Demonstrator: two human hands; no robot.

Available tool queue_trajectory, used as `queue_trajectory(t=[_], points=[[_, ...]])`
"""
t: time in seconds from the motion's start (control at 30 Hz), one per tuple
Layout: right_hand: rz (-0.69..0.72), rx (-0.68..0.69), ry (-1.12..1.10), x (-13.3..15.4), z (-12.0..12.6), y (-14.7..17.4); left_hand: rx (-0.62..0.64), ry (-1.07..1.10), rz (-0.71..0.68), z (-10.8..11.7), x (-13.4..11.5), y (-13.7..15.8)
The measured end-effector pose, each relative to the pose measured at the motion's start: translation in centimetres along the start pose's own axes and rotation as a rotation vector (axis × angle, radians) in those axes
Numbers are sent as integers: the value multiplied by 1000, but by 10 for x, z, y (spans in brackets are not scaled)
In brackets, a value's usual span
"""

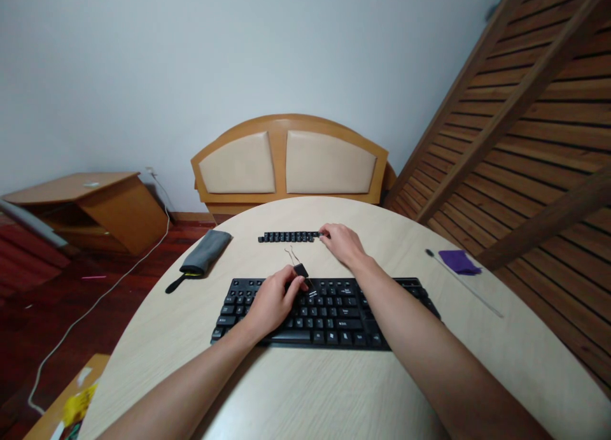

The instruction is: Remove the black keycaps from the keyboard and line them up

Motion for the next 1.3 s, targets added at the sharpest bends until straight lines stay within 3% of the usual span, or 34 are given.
queue_trajectory(t=[1.3], points=[[47, 51, -19, 9, -11, -6, 8, 7, 14, -3, 3, -1]])
Point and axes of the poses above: each hand's wrist, its own y-axis away from the middle knuckle, its own z-axis out of the back of the hand, x = y × z, the point moved 4 cm from there along -y, towards the middle knuckle, and after that the axes turned 3 degrees about x, right-handed, at the moved point
